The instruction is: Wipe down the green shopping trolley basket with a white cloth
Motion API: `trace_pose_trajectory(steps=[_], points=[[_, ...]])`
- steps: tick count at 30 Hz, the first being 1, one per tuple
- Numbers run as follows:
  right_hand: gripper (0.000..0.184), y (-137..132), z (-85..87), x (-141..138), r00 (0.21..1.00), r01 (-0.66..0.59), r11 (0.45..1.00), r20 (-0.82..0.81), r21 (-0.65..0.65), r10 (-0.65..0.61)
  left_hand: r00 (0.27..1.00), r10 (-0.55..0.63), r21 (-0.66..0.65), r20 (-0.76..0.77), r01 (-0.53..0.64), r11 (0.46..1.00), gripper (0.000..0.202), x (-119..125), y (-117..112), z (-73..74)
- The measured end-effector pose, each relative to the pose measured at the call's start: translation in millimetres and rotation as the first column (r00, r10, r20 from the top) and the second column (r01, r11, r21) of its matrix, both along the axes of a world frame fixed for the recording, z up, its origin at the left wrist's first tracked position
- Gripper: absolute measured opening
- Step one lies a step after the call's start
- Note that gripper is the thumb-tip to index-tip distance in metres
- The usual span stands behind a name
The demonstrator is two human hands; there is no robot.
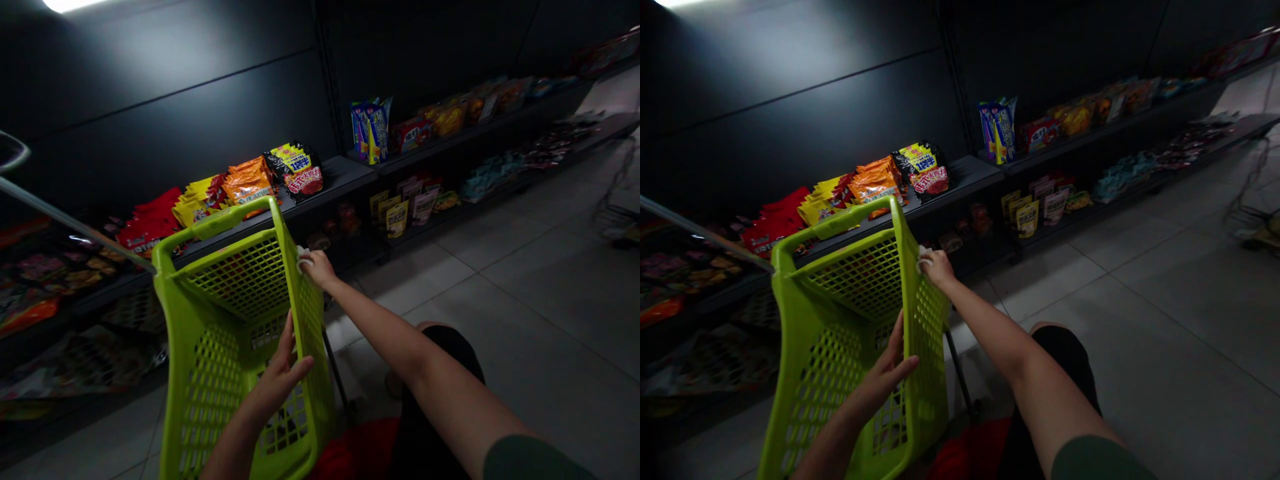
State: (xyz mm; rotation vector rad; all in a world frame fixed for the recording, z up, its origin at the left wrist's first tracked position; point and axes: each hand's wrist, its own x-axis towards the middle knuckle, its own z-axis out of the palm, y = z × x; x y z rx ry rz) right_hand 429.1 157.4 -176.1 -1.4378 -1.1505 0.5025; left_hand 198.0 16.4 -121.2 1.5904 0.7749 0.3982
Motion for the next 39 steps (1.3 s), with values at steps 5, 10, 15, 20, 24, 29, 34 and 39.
trace_pose_trajectory(steps=[5, 10, 15, 20, 24, 29, 34, 39], points=[[0.034, -19.6, 22.8, -15.0, 0.982, -0.138, 0.989, -0.119, 0.061, 0.144, 1.000, -0.008, 0.007, -0.016, 0.008, 1.000, 0.105, 1.1, 1.8, 0.0], [0.038, -98.8, 18.0, -37.1, 0.963, -0.224, 0.972, -0.133, 0.074, 0.233, 1.000, 0.014, 0.054, 0.016, -0.015, 0.998, 0.104, 1.8, 1.3, -1.5], [0.049, -87.2, 28.5, -34.7, 0.937, -0.124, 0.991, -0.322, 0.044, 0.132, 1.000, 0.005, -0.017, 0.028, -0.004, 1.000, 0.106, 2.9, -1.5, 3.4], [0.039, -48.0, 34.9, -34.4, 0.930, -0.029, 0.998, -0.365, 0.063, 0.050, 0.999, -0.004, -0.042, 0.041, 0.005, 0.999, 0.107, 6.2, -1.7, 3.6], [0.041, -81.5, 19.8, -45.0, 0.967, -0.069, 0.992, -0.237, 0.110, 0.093, 0.999, -0.027, -0.009, 0.044, 0.027, 1.000, 0.104, 6.5, 0.4, -5.4], [0.041, -73.5, 37.6, -26.1, 0.965, -0.041, 0.989, -0.252, 0.143, 0.076, 0.998, -0.045, 0.000, 0.039, 0.045, 0.999, 0.100, 6.0, -1.3, -7.6], [0.050, -23.5, 73.4, -4.3, 0.977, -0.001, 0.980, -0.210, 0.197, 0.043, 0.993, -0.100, -0.024, 0.057, 0.101, 0.995, 0.100, 10.8, -5.7, 0.1], [0.050, -62.4, 53.0, -10.9, 0.994, -0.081, 0.983, -0.066, 0.164, 0.092, 0.991, -0.120, 0.002, 0.066, 0.121, 0.993, 0.100, 16.1, -1.2, -6.1]])
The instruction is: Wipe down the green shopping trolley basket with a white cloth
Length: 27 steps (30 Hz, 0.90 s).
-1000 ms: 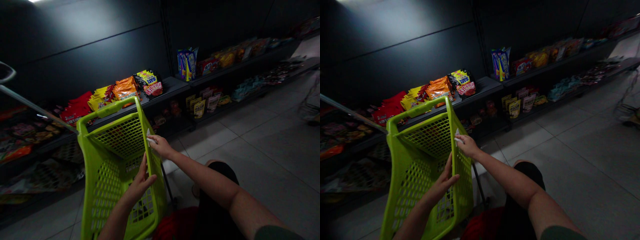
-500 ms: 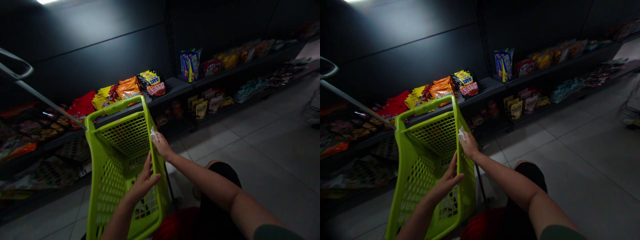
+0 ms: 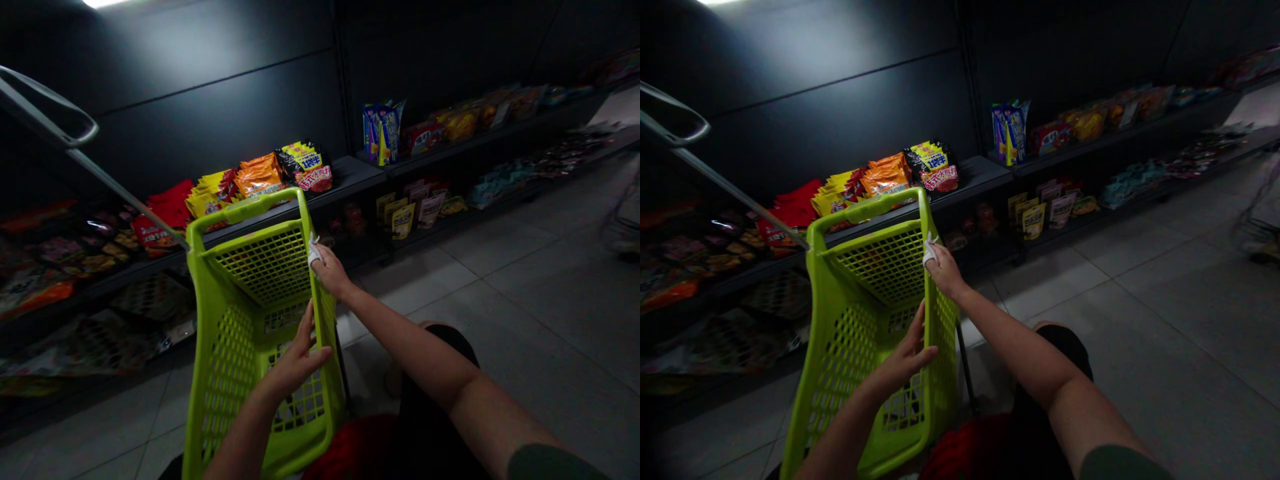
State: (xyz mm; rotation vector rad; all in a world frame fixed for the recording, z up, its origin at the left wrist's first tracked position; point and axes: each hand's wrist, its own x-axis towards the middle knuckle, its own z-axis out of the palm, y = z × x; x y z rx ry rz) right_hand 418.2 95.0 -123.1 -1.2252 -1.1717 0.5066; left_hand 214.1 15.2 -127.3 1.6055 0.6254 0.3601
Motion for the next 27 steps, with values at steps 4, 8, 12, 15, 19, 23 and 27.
trace_pose_trajectory(steps=[4, 8, 12, 15, 19, 23, 27], points=[[0.048, -54.1, -19.7, -13.3, 0.997, -0.050, 0.998, 0.051, -0.027, 0.051, 1.000, 0.008, 0.029, -0.006, -0.008, 1.000, 0.100, 1.2, 3.2, -6.1], [0.041, -101.2, -29.4, -33.1, 0.997, -0.070, 0.997, 0.012, -0.034, 0.071, 1.000, 0.019, 0.094, -0.019, -0.017, 0.995, 0.097, 0.4, 1.7, -5.0], [0.030, -139.4, -42.9, -54.1, 0.995, -0.050, 0.999, -0.092, -0.006, 0.049, 0.999, 0.023, 0.113, -0.033, -0.019, 0.993, 0.098, -0.8, -1.4, -2.7], [0.029, -140.1, -47.7, -55.7, 0.991, -0.055, 0.998, -0.120, 0.028, 0.058, 0.997, 0.041, 0.144, -0.070, -0.031, 0.989, 0.099, -0.8, -3.6, -1.2], [0.026, -90.3, -42.1, -30.2, 0.995, -0.043, 0.999, -0.094, -0.011, 0.042, 0.992, 0.094, 0.121, -0.084, -0.083, 0.989, 0.101, 4.4, -5.3, 3.7], [0.025, -46.9, -44.4, -15.9, 0.985, 0.050, 0.984, -0.154, -0.172, -0.077, 0.989, 0.116, 0.077, -0.092, -0.109, 0.991, 0.102, 9.8, -3.6, 9.2], [0.018, -75.0, -62.2, -42.1, 0.994, -0.064, 0.984, -0.093, -0.164, 0.049, 0.985, 0.124, 0.106, -0.124, -0.111, 0.988, 0.103, 1.7, 2.3, 8.4]])
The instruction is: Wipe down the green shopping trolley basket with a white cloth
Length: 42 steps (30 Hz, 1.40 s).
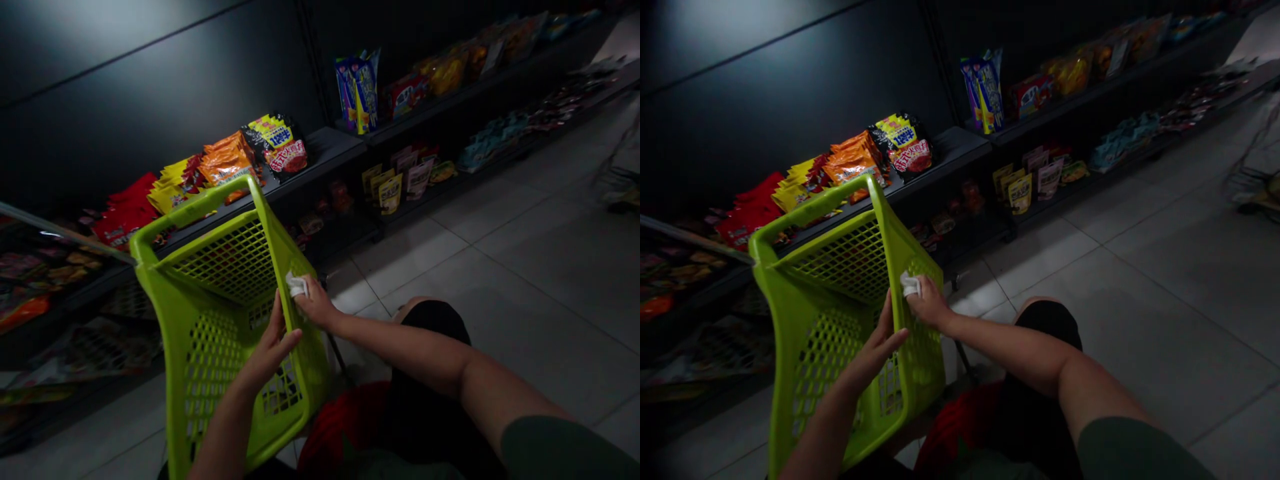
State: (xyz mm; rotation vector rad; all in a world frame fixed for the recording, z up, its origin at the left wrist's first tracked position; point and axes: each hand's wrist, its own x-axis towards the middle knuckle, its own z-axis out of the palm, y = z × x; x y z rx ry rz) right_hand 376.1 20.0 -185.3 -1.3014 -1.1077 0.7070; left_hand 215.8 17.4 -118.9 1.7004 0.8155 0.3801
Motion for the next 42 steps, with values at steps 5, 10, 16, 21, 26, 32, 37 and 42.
trace_pose_trajectory(steps=[5, 10, 16, 21, 26, 32, 37, 42], points=[[0.024, -27.7, -9.8, -12.8, 0.958, -0.272, 0.957, 0.120, 0.103, 0.260, 0.998, 0.036, 0.002, -0.059, -0.036, 0.999, 0.105, -21.4, 6.8, -3.0], [0.029, 10.6, 0.9, -6.1, 0.993, -0.117, 0.989, 0.038, 0.086, 0.114, 0.996, 0.080, -0.013, -0.040, -0.081, 0.997, 0.102, -27.9, 12.8, -1.5], [0.024, -43.2, -25.2, -33.5, 0.955, -0.294, 0.933, 0.109, 0.206, 0.276, 0.998, 0.064, 0.017, -0.018, -0.064, 0.998, 0.101, -35.4, 19.9, -7.0], [0.009, -35.7, -37.0, -16.9, 0.900, -0.427, 0.883, 0.185, 0.194, 0.395, 0.997, 0.067, 0.026, -0.026, -0.066, 0.997, 0.098, -36.4, 20.5, -5.1], [0.025, -19.6, -10.4, -17.9, 0.969, -0.244, 0.946, 0.082, 0.215, 0.231, 0.996, 0.077, 0.042, -0.038, -0.075, 0.996, 0.098, -28.4, 26.9, 2.5], [0.011, -52.3, -32.2, -28.9, 0.904, -0.425, 0.873, 0.155, 0.240, 0.398, 0.997, 0.024, 0.091, -0.077, -0.017, 0.996, 0.094, -37.9, 37.4, 2.8], [0.018, -62.3, -31.5, -32.2, 0.847, -0.530, 0.789, 0.242, 0.311, 0.474, 0.997, 0.040, 0.117, -0.073, -0.031, 0.993, 0.089, -45.8, 43.3, -1.5], [0.018, -67.5, -61.5, -29.7, 0.728, -0.650, 0.722, 0.463, 0.236, 0.505, 0.992, 0.053, 0.186, -0.118, -0.031, 0.982, 0.087, -45.1, 44.6, -1.6]])
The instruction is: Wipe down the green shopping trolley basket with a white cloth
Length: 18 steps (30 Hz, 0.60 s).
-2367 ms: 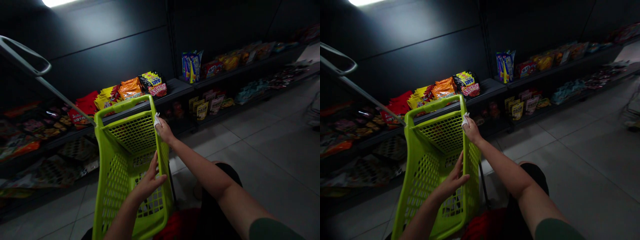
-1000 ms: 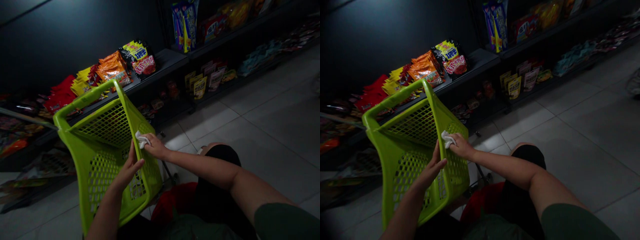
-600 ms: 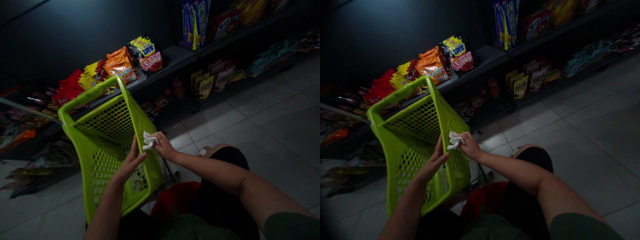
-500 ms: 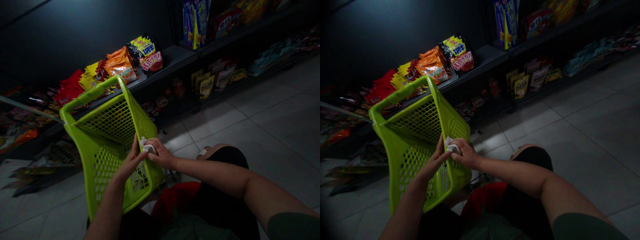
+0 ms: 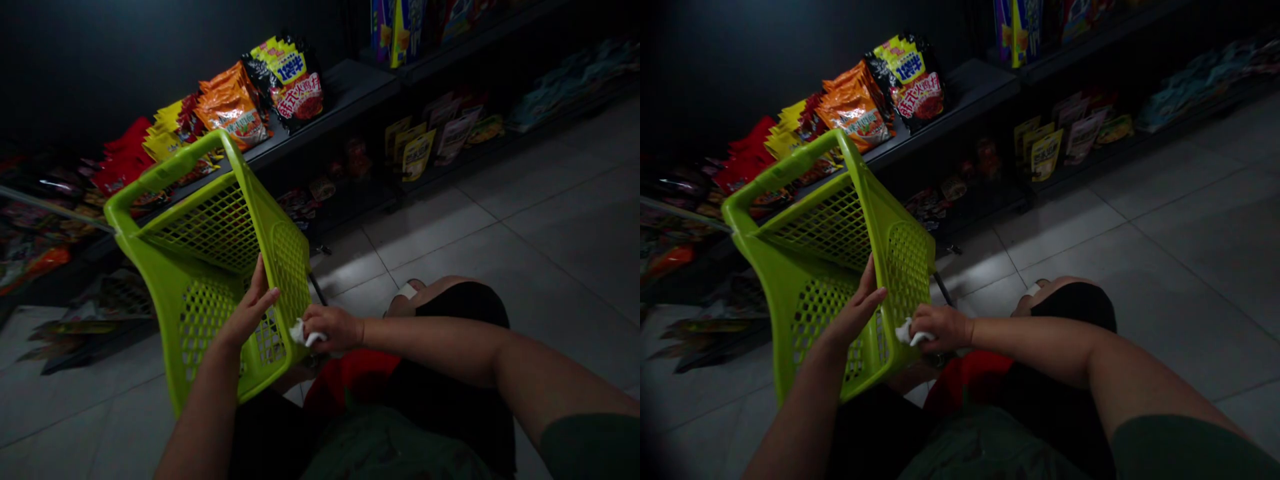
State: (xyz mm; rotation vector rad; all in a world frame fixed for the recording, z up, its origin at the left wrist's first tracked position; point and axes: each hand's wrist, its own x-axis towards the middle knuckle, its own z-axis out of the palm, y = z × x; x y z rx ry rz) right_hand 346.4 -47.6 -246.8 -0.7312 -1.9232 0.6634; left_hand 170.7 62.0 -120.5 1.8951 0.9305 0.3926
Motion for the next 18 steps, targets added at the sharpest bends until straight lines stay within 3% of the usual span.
trace_pose_trajectory(steps=[4, 9, 11, 15, 18], points=[[0.021, 7.3, -23.6, 16.5, 0.971, 0.010, 1.000, 0.239, -0.025, -0.003, 0.992, 0.049, 0.111, -0.114, -0.036, 0.993, 0.090, 4.5, -2.6, 4.8], [0.022, -0.1, -7.6, 4.7, 0.998, 0.063, 0.998, 0.022, 0.013, -0.063, 0.953, 0.156, 0.178, -0.261, -0.112, 0.978, 0.090, 13.1, -12.5, 8.5], [0.020, -2.9, -9.6, 1.5, 0.999, 0.038, 0.999, 0.004, 0.030, -0.038, 0.954, 0.176, 0.168, -0.244, -0.137, 0.976, 0.092, 15.9, -15.9, 5.8], [0.017, 0.8, -30.5, 12.7, 0.984, -0.035, 0.999, 0.171, -0.037, 0.041, 0.970, 0.190, 0.145, -0.153, -0.168, 0.975, 0.091, 19.4, -18.7, -2.3], [0.020, 0.9, -28.0, 13.7, 0.985, -0.011, 0.996, 0.171, -0.088, 0.025, 0.968, 0.232, 0.121, -0.100, -0.219, 0.968, 0.087, 21.7, -20.3, -6.6]])
